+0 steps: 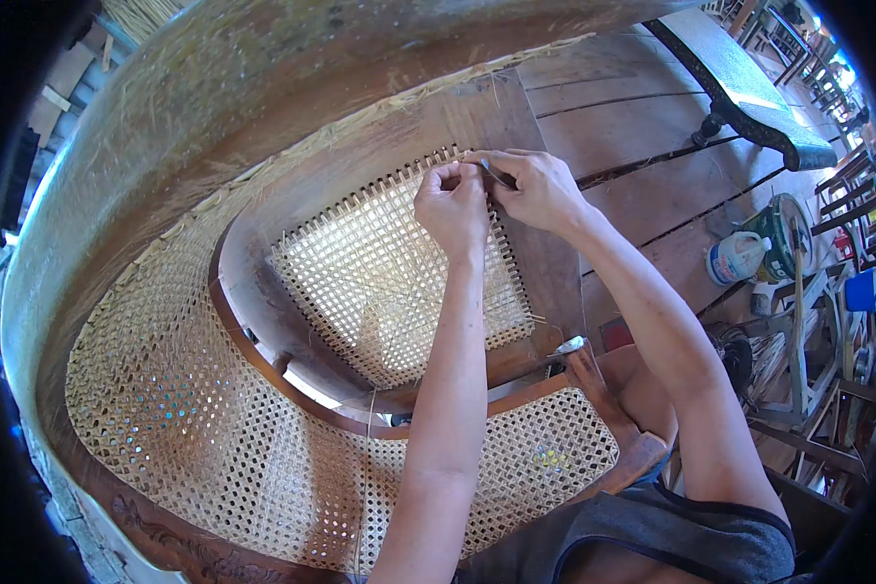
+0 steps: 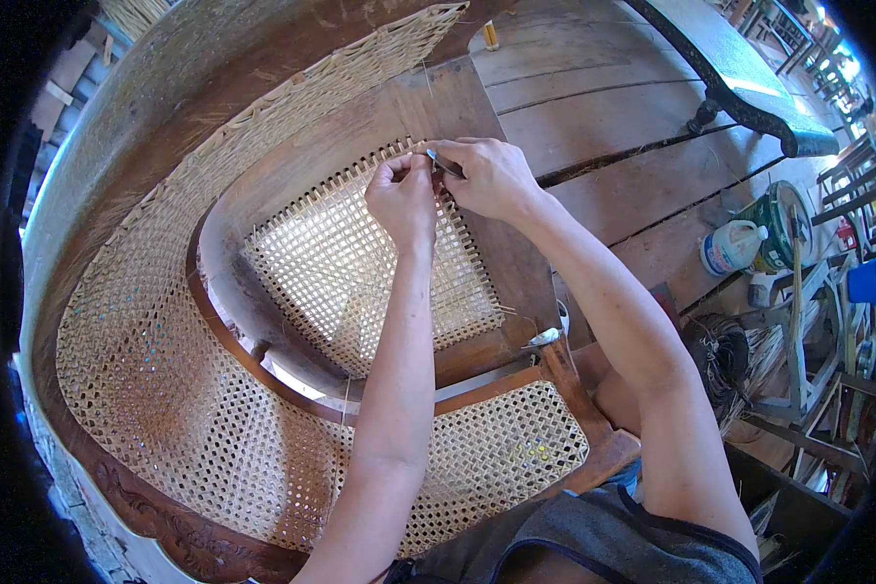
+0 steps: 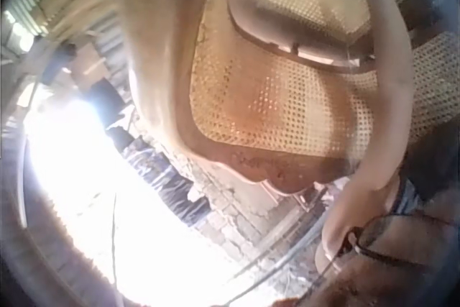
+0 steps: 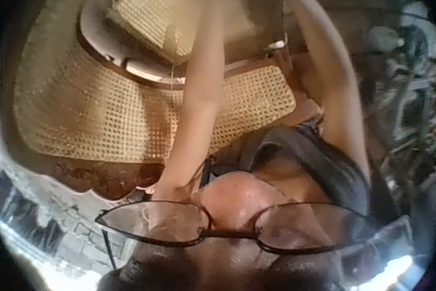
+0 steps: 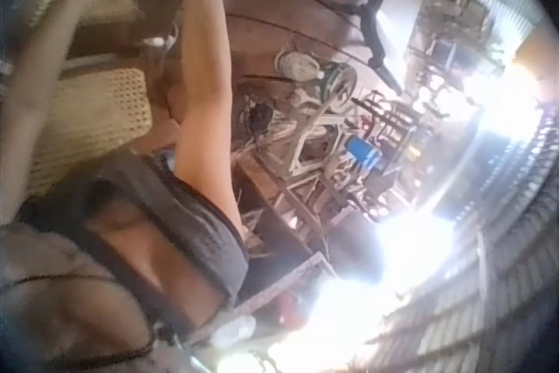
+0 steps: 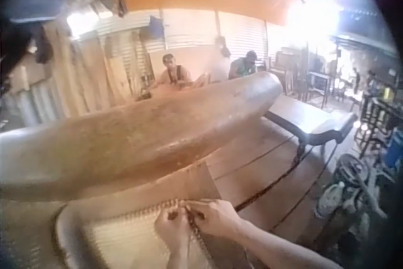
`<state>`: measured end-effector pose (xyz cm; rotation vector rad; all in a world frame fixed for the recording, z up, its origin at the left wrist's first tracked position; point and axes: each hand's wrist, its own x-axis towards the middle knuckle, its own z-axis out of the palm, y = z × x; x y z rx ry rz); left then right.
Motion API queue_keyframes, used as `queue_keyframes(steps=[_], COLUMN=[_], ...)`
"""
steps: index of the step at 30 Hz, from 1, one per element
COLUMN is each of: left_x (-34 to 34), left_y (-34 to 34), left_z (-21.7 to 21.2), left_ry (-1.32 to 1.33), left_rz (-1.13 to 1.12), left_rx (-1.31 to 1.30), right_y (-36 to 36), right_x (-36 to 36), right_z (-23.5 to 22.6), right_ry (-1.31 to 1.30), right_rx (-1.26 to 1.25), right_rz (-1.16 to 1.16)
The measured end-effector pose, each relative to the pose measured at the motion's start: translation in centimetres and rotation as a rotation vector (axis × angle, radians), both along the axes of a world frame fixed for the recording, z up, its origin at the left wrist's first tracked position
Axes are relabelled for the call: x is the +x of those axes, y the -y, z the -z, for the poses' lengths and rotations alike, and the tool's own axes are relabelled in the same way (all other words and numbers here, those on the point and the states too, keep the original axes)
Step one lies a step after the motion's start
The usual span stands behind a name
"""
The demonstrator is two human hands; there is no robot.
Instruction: The person is weaving or repairing the seat of a rattan chair using strips of cane.
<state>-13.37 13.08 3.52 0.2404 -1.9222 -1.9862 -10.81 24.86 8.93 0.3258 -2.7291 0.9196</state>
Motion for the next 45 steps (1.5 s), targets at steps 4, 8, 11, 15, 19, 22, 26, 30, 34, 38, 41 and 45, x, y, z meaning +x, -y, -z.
queue_keyframes(steps=[4, 8, 11, 15, 19, 22, 26, 30, 34, 38, 41, 45], left_x=[0.4, 0.5, 0.8, 0.6, 0.5, 0.7, 0.9, 1.2, 0.6, -0.3, -0.2, -0.4], left_y=[-0.1, 0.2, 0.1, -0.1, -0.3, 0.1, 0.4, 0.6, 0.6, 0.8, 0.7, 1.1], left_z=[-0.2, -0.1, 0.1, 0.6, 0.7, -0.6, -1.3, -2.4, -2.3, -1.7, -1.2, -1.2], left_ry=[-0.055, -0.066, -0.082, -0.11, -0.149, -0.096, -0.052, -0.003, 0.058, 0.087, 0.066, 0.124], left_rz=[0.009, 0.041, 0.036, 0.001, 0.018, 0.049, 0.069, 0.07, 0.06, 0.077, 0.1, 0.119], left_rx=[-0.037, -0.029, -0.028, -0.068, 0.004, -0.037, -0.014, -0.024, -0.082, -0.027, 0.058, 0.092], right_y=[-0.4, 0.1, 0.2, 0.5, 0.2, 0.4, 1.2, 1.2, 1.2, 1.3, 1.1, 1.3], right_x=[-0.6, -0.4, -0.1, 0.2, -0.3, -0.1, 0.6, 0.6, 0.5, 0.3, -0.1, -0.9], right_z=[0.7, 0.1, 0.4, 0.9, 1.9, 1.6, 0.2, 0.3, -0.1, -1.0, -1.1, -1.7], right_ry=[0.005, 0.004, -0.023, -0.069, -0.049, -0.105, -0.101, -0.104, -0.108, -0.047, -0.049, -0.065], right_rx=[-0.015, 0.031, 0.039, -0.009, 0.016, -0.004, 0.09, 0.117, 0.113, 0.096, 0.144, 0.342], right_rz=[-0.001, 0.002, -0.001, -0.011, 0.005, 0.038, 0.035, 0.056, 0.059, 0.028, -0.001, -0.042])
